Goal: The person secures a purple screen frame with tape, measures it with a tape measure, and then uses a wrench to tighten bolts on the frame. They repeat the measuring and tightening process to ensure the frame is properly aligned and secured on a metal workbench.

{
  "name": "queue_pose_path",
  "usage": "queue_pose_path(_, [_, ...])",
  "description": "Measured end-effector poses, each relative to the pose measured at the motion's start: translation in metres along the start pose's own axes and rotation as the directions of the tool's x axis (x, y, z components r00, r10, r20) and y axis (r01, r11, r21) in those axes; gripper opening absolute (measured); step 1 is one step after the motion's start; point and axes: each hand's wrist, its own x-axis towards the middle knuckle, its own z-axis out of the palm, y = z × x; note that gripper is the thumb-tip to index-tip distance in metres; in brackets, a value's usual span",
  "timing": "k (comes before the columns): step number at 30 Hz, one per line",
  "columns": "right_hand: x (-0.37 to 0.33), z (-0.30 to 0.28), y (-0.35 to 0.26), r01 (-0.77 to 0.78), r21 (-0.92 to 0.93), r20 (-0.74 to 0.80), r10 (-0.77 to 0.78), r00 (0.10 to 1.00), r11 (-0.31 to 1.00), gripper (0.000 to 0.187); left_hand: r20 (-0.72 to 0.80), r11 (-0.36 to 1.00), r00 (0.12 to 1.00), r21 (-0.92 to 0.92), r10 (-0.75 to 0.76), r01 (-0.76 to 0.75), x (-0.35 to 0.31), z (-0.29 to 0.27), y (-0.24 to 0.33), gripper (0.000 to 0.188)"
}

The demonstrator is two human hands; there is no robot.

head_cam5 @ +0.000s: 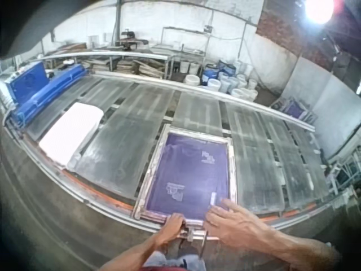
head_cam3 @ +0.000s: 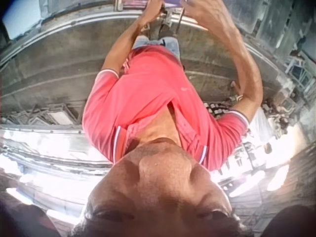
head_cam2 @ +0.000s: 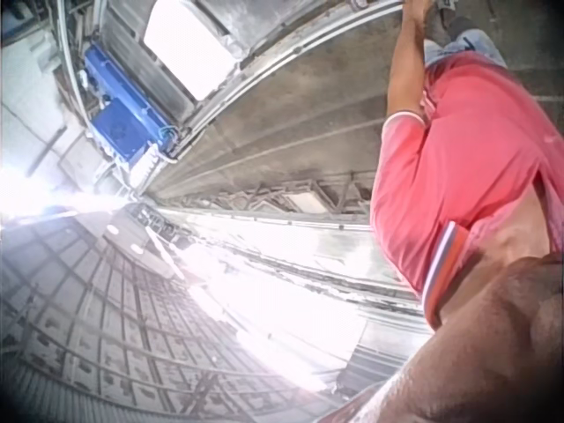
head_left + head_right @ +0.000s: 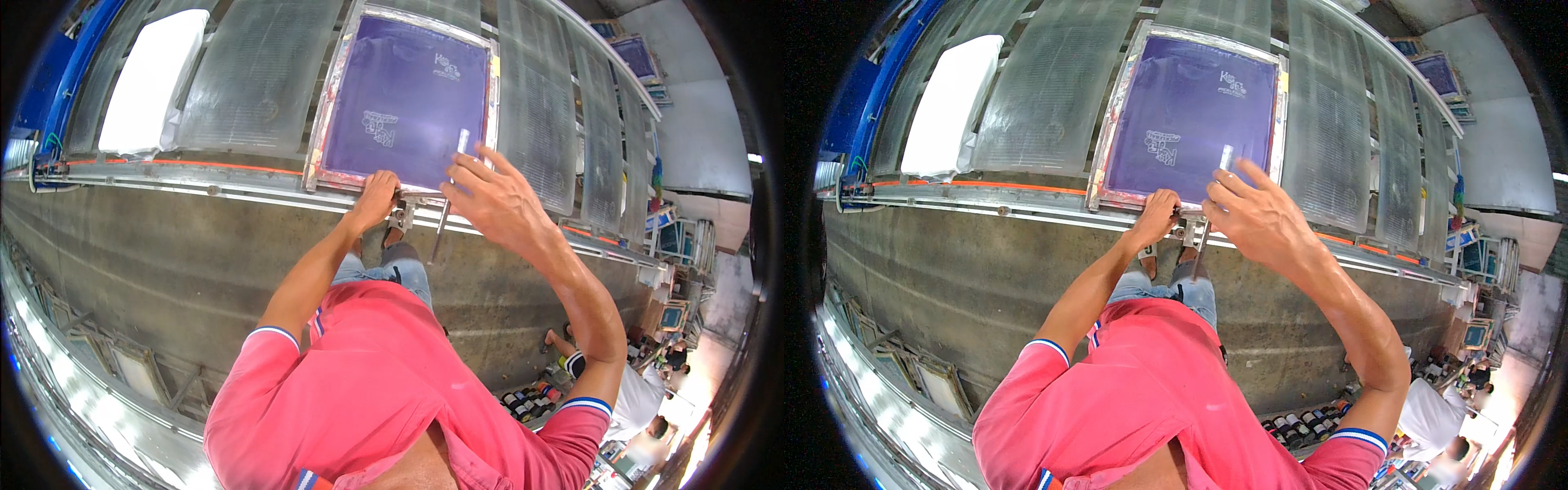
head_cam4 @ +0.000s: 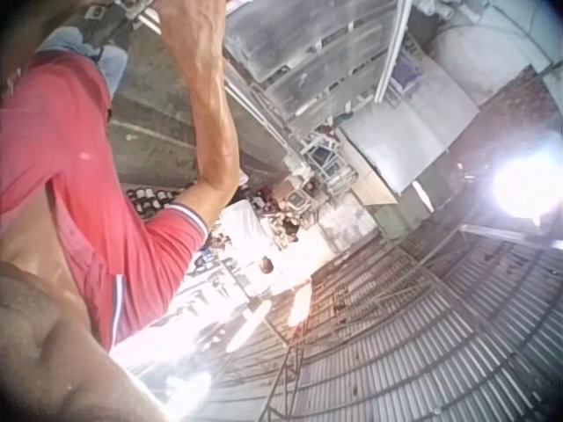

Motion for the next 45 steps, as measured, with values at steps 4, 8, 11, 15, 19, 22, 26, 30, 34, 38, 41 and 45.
queue_pose_path(4, [0.013, 0.000, -0.020, -0.420, 0.156, 0.186, 0.391, 0.902, 0.894, 0.017, -0.042, 1.000, 0.999, -0.026, 0.016, -0.017, -0.001, 0.001, 0.000, 0.038])
queue_pose_path(8, [0.016, 0.025, -0.034, -0.645, 0.309, 0.151, 0.634, 0.759, 0.699, 0.008, -0.013, 0.999, 1.000, -0.037, -0.019, 0.019, 0.000, 0.003, 0.002, 0.037])
queue_pose_path(11, [0.006, 0.021, -0.024, -0.432, 0.227, 0.225, 0.384, 0.895, 0.873, 0.011, -0.039, 0.999, 0.999, -0.049, 0.009, -0.011, -0.001, 0.000, 0.000, 0.038])
queue_pose_path(15, [0.018, -0.014, 0.001, 0.112, 0.000, 0.031, -0.112, 0.993, 0.994, 0.016, -0.044, 0.989, 0.990, 0.057, -0.135, 0.138, -0.008, -0.009, 0.024, 0.050])
queue_pose_path(19, [0.016, -0.005, 0.001, 0.138, -0.158, 0.182, -0.108, 0.977, 0.978, 0.015, -0.008, 0.910, 0.935, 0.227, -0.355, 0.348, -0.007, 0.003, 0.062, 0.099])
queue_pose_path(22, [0.018, 0.022, 0.000, -0.407, 0.172, 0.223, 0.367, 0.903, 0.897, 0.021, 0.005, 0.880, 0.905, 0.238, -0.425, 0.412, -0.007, 0.003, 0.071, 0.112])
queue_pose_path(26, [0.029, 0.026, -0.001, -0.762, 0.635, 0.478, 0.713, 0.512, 0.122, 0.032, -0.019, 0.875, 0.898, 0.216, -0.440, 0.434, -0.005, 0.005, 0.075, 0.113])
queue_pose_path(30, [0.017, 0.018, 0.006, -0.542, 0.404, 0.269, 0.471, 0.840, 0.737, 0.028, -0.033, 0.889, 0.907, 0.185, -0.419, 0.418, -0.006, 0.006, 0.073, 0.112])
queue_pose_path(34, [0.020, -0.002, 0.013, 0.043, 0.149, 0.144, -0.064, 0.987, 0.988, 0.030, -0.076, 0.906, 0.919, 0.150, -0.388, 0.395, -0.008, 0.010, 0.069, 0.111])
queue_pose_path(38, [0.028, -0.011, 0.018, 0.184, -0.053, 0.139, -0.175, 0.975, 0.982, 0.021, -0.088, 0.905, 0.920, 0.168, -0.381, 0.390, -0.008, 0.015, 0.067, 0.108])
queue_pose_path(41, [0.018, 0.004, 0.007, -0.434, 0.247, 0.416, 0.310, 0.855, 0.867, 0.023, -0.058, 0.896, 0.909, 0.154, -0.413, 0.417, -0.007, 0.013, 0.071, 0.107])
queue_pose_path(45, [0.024, 0.003, 0.003, -0.892, 0.448, 0.739, 0.585, 0.334, -0.056, 0.049, -0.019, 0.894, 0.905, 0.150, -0.424, 0.422, -0.008, 0.010, 0.072, 0.105])
